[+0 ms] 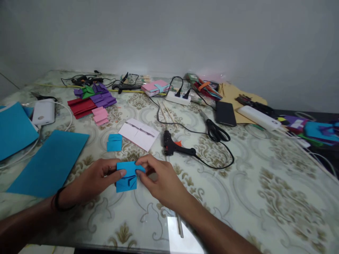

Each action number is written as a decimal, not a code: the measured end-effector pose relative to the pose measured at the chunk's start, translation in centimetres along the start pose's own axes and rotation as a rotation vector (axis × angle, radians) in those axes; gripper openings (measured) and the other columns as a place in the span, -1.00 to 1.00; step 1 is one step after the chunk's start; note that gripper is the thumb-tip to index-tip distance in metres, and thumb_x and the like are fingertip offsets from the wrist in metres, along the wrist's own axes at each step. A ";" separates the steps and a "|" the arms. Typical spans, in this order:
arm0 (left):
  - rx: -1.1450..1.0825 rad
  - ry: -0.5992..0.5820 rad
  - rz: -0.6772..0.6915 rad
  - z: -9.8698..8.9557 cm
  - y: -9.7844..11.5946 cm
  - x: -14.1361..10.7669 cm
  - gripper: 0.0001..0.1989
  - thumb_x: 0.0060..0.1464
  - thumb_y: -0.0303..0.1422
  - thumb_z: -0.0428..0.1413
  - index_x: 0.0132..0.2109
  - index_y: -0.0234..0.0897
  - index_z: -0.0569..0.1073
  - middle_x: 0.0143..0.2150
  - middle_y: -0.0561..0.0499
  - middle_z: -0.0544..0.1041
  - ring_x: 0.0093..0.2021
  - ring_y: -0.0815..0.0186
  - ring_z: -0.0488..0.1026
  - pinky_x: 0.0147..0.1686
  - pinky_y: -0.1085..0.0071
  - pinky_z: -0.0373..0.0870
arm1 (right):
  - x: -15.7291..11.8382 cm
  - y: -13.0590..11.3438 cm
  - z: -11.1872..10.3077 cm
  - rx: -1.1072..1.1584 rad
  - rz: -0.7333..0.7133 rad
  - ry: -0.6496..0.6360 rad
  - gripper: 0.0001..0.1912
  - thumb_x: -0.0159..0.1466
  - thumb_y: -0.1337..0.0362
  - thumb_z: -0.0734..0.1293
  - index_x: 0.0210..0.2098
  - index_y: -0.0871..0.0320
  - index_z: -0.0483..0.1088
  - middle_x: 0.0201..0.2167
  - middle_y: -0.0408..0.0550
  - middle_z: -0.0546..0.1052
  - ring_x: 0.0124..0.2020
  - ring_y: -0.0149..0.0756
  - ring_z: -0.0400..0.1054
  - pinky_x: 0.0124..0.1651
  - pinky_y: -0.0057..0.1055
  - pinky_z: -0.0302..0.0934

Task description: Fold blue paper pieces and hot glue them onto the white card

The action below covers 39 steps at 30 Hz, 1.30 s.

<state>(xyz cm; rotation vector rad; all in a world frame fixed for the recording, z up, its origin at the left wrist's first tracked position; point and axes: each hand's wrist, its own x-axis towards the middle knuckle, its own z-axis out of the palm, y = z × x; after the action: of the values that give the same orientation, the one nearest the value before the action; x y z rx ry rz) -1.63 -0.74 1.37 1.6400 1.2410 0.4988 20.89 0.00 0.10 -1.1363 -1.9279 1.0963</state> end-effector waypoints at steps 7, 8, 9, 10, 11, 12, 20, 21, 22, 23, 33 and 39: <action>0.006 0.065 0.020 -0.2 0.0 -0.2 -0.65 0.30 -0.19 0.05 -0.43 -0.28 0.35 -0.52 0.13 0.44 -0.47 0.39 0.38 -0.47 0.49 0.19 | 0.4 0.5 0.0 0.193 0.120 -0.050 -0.73 0.35 0.19 0.36 0.02 0.10 0.40 -0.36 -0.16 0.51 -0.33 -0.33 0.43 -0.25 -0.41 0.35; 0.010 0.061 0.024 -0.3 0.0 -0.2 -0.65 0.29 -0.20 0.06 -0.44 -0.28 0.36 -0.51 0.13 0.45 -0.47 0.39 0.38 -0.47 0.49 0.19 | 0.4 0.5 0.0 0.197 0.141 -0.087 -0.78 0.35 0.17 0.35 -0.06 0.12 0.44 -0.36 -0.14 0.51 -0.34 -0.32 0.42 -0.27 -0.41 0.33; 0.028 0.053 0.029 -0.3 0.0 -0.2 -0.65 0.28 -0.21 0.07 -0.45 -0.29 0.37 -0.51 0.12 0.45 -0.47 0.39 0.37 -0.47 0.49 0.18 | 0.5 0.5 0.0 0.199 0.160 -0.118 -0.81 0.36 0.14 0.35 -0.16 0.14 0.46 -0.39 -0.13 0.51 -0.37 -0.33 0.40 -0.30 -0.42 0.30; 0.056 0.032 0.034 -0.3 0.0 -0.2 -0.65 0.26 -0.23 0.09 -0.46 -0.29 0.39 -0.52 0.12 0.46 -0.48 0.40 0.37 -0.48 0.48 0.16 | 0.5 0.5 0.0 0.204 0.177 -0.139 -0.79 0.35 0.12 0.34 -0.25 0.15 0.46 -0.42 -0.13 0.49 -0.40 -0.34 0.36 -0.33 -0.42 0.26; 0.085 0.000 0.039 -0.2 0.1 -0.2 -0.67 0.24 -0.25 0.11 -0.47 -0.30 0.42 -0.52 0.11 0.48 -0.48 0.40 0.37 -0.48 0.48 0.16 | 0.5 0.5 0.0 0.212 0.189 -0.146 -0.76 0.35 0.11 0.34 -0.32 0.16 0.46 -0.46 -0.14 0.47 -0.43 -0.35 0.33 -0.36 -0.43 0.23; 0.108 -0.040 0.040 -0.2 0.1 -0.2 -0.69 0.23 -0.28 0.12 -0.47 -0.31 0.46 -0.52 0.10 0.51 -0.49 0.39 0.38 -0.48 0.48 0.17 | 0.4 0.5 0.0 0.220 0.197 -0.141 -0.74 0.34 0.10 0.35 -0.36 0.16 0.45 -0.48 -0.14 0.46 -0.44 -0.36 0.31 -0.37 -0.43 0.21; 0.108 -0.145 0.062 0.0 0.1 -0.3 -0.70 0.27 -0.34 0.10 -0.39 -0.29 0.61 -0.42 0.05 0.68 -0.40 0.35 0.58 -0.39 0.51 0.32 | 0.3 0.6 -0.5 0.235 0.209 -0.126 -0.65 0.34 0.02 0.36 -0.38 0.18 0.46 -0.51 -0.15 0.43 -0.46 -0.37 0.24 -0.42 -0.44 0.14; 0.123 -0.137 0.071 -0.1 0.0 -0.4 -0.70 0.27 -0.33 0.10 -0.40 -0.29 0.61 -0.43 0.05 0.67 -0.41 0.35 0.57 -0.39 0.50 0.31 | 0.3 0.6 -0.5 0.232 0.202 -0.126 -0.65 0.35 0.02 0.36 -0.37 0.18 0.46 -0.51 -0.15 0.43 -0.46 -0.37 0.25 -0.42 -0.45 0.14; 0.130 -0.135 0.074 -0.1 -0.1 -0.4 -0.69 0.28 -0.32 0.10 -0.40 -0.29 0.61 -0.43 0.05 0.67 -0.42 0.35 0.56 -0.40 0.50 0.30 | 0.3 0.6 -0.5 0.225 0.196 -0.126 -0.65 0.35 0.02 0.35 -0.37 0.18 0.47 -0.51 -0.14 0.43 -0.46 -0.37 0.25 -0.41 -0.45 0.15; 0.130 -0.141 0.073 -0.1 -0.3 -0.4 -0.69 0.28 -0.31 0.10 -0.39 -0.29 0.62 -0.43 0.04 0.67 -0.43 0.35 0.55 -0.40 0.49 0.29 | 0.3 0.5 -0.5 0.214 0.191 -0.123 -0.66 0.35 0.03 0.35 -0.37 0.18 0.47 -0.51 -0.14 0.44 -0.46 -0.37 0.26 -0.41 -0.45 0.15; 0.200 -0.068 0.156 0.3 0.1 -0.3 -0.63 0.31 -0.28 0.04 -0.47 -0.27 0.22 -0.54 0.15 0.25 -0.49 0.41 0.18 -0.46 0.39 0.02 | 1.1 0.8 -2.4 -0.049 0.058 -0.112 -0.68 0.38 0.08 0.32 -0.40 0.13 0.51 -0.46 -0.09 0.58 -0.41 -0.27 0.43 -0.32 -0.40 0.28; 0.176 0.116 0.103 -0.3 0.2 -0.1 -0.69 0.22 -0.30 0.05 -0.47 -0.24 0.17 -0.51 0.15 0.21 -0.46 0.38 0.17 -0.46 0.39 0.04 | 2.2 4.2 -8.3 -0.692 0.088 0.262 -0.76 0.23 0.20 0.40 -0.15 0.17 0.54 -0.20 0.10 0.59 -0.14 -0.01 0.52 -0.03 -0.15 0.38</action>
<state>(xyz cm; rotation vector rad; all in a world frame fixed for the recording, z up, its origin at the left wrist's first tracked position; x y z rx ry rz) -1.82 -0.73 1.74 1.8523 1.3212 0.5684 28.37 5.95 0.36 -1.6400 -2.1067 0.2722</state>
